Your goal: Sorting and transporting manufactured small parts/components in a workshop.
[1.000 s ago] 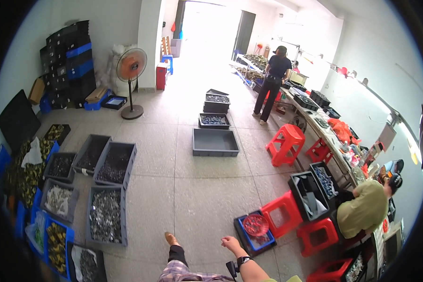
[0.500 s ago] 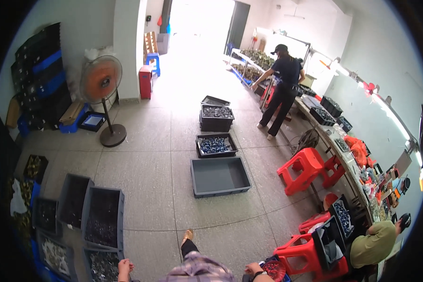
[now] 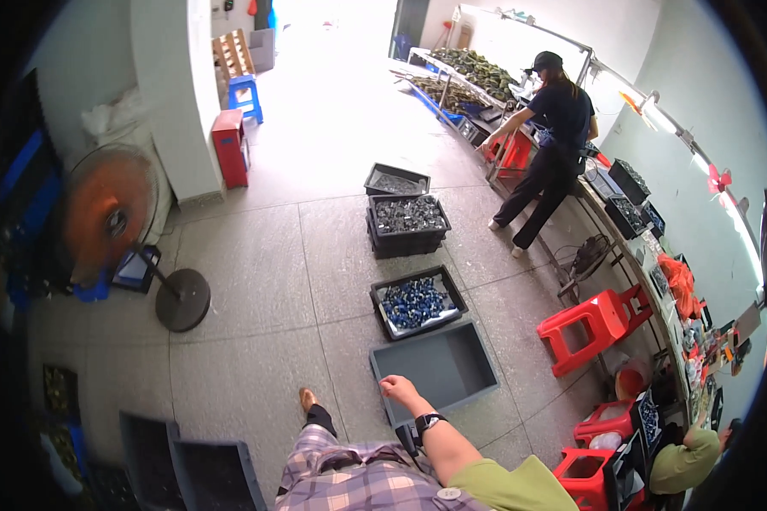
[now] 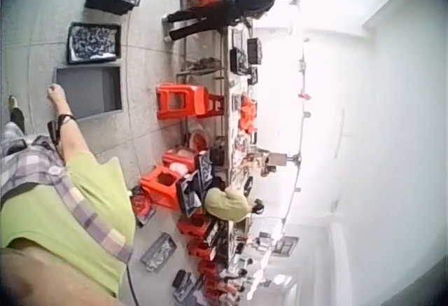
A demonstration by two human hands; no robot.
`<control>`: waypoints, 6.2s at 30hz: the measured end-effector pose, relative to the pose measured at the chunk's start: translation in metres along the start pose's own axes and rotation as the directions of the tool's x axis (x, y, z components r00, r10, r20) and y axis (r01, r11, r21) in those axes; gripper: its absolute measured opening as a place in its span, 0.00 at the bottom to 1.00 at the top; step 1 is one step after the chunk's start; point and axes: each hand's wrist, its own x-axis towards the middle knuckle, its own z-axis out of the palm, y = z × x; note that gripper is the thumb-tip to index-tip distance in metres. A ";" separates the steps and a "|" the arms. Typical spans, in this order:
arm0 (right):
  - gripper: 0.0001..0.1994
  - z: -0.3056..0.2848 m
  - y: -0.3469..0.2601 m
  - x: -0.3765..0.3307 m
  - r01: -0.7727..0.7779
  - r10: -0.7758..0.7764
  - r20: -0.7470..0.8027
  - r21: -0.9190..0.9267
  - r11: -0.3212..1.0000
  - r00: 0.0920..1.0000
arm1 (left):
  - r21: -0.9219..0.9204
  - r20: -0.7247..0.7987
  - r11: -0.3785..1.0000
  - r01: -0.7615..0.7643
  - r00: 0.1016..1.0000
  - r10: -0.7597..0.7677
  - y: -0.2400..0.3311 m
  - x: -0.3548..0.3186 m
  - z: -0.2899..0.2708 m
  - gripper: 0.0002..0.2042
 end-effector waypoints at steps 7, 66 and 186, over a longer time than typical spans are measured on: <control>0.12 -0.074 -0.011 0.125 -0.379 0.387 0.002 0.206 0.902 0.922 | 0.089 -0.104 0.982 0.167 0.982 -0.158 0.321 0.095 0.107 0.08; 0.24 -0.331 -0.045 1.359 -0.250 0.948 -0.314 0.915 0.318 0.058 | 0.772 0.279 0.570 0.283 0.655 -0.702 1.029 1.012 1.362 0.10; 0.18 0.258 -0.228 -0.231 0.516 0.719 0.182 0.811 0.275 -0.671 | -0.241 -0.119 0.173 -0.955 -0.148 -0.982 0.270 -0.292 0.522 0.23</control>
